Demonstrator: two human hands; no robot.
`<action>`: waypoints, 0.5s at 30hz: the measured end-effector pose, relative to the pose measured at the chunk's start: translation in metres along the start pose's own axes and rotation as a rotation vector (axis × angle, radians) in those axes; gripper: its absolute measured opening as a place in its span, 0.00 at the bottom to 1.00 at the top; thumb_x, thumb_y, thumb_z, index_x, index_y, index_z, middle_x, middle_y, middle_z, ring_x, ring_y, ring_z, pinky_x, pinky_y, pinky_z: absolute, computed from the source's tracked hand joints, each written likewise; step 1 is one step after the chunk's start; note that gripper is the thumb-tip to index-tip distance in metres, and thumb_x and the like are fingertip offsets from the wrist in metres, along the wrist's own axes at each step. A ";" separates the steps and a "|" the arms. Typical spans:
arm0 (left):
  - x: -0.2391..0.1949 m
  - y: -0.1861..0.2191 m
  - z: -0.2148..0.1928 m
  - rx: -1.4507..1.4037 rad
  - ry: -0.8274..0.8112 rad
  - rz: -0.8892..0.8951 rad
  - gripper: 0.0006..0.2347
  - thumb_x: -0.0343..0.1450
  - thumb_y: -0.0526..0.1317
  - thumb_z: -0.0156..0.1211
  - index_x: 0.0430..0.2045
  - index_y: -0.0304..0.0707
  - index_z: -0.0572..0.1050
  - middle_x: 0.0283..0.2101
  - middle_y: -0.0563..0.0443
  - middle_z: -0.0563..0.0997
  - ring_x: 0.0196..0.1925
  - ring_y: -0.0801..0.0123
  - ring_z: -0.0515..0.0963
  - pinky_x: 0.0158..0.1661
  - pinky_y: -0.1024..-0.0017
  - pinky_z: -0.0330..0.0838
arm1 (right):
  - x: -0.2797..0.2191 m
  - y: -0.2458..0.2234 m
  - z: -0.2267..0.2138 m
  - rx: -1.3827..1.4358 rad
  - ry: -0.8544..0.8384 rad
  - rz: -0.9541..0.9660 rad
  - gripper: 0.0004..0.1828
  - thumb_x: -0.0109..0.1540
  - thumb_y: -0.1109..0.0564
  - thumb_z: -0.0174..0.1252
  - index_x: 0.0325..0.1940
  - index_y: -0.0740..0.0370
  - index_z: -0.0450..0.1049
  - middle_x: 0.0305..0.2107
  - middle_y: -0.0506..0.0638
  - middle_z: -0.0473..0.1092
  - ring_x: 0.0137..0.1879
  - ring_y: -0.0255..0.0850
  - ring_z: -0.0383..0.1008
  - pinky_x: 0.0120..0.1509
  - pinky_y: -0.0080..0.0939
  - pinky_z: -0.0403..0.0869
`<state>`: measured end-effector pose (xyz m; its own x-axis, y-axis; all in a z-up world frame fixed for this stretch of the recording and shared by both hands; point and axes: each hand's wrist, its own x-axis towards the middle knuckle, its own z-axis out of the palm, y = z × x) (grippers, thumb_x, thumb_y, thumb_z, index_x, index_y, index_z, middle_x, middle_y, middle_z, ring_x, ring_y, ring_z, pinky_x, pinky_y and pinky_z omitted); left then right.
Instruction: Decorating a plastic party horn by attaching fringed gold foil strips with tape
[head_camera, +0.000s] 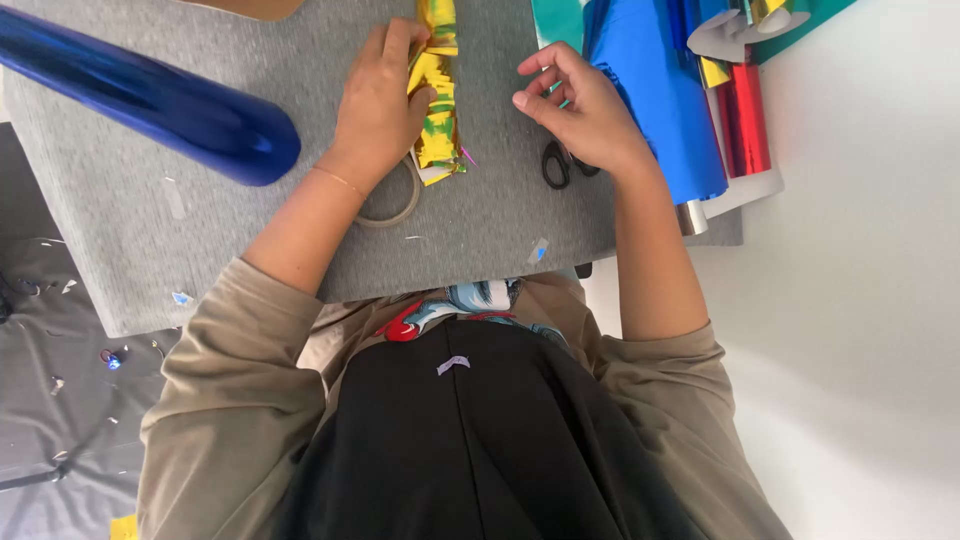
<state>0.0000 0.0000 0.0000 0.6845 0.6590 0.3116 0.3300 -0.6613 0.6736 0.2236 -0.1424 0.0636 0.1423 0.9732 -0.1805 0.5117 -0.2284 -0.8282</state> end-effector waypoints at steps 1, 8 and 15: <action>0.001 -0.001 0.002 0.002 0.001 0.001 0.22 0.63 0.26 0.68 0.47 0.39 0.64 0.45 0.41 0.71 0.44 0.42 0.74 0.43 0.52 0.69 | 0.000 0.003 0.001 0.001 0.001 -0.002 0.13 0.69 0.51 0.58 0.55 0.53 0.67 0.41 0.45 0.69 0.36 0.32 0.65 0.37 0.34 0.66; 0.010 0.000 0.001 -0.241 0.010 -0.041 0.19 0.67 0.25 0.62 0.49 0.38 0.65 0.51 0.47 0.76 0.50 0.59 0.78 0.51 0.61 0.71 | 0.004 0.010 0.004 0.036 -0.059 -0.024 0.14 0.70 0.49 0.58 0.57 0.54 0.67 0.42 0.47 0.68 0.40 0.32 0.69 0.43 0.34 0.69; 0.010 0.059 -0.027 -0.498 -0.109 0.108 0.18 0.73 0.23 0.56 0.54 0.42 0.65 0.50 0.47 0.78 0.49 0.65 0.80 0.51 0.70 0.70 | 0.023 -0.001 0.016 0.349 -0.113 -0.103 0.34 0.67 0.28 0.46 0.67 0.52 0.59 0.54 0.49 0.73 0.62 0.40 0.76 0.61 0.40 0.76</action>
<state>0.0091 -0.0227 0.0613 0.7704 0.5376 0.3428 -0.0768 -0.4554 0.8870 0.2131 -0.1196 0.0518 0.0011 0.9918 -0.1278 0.1960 -0.1256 -0.9725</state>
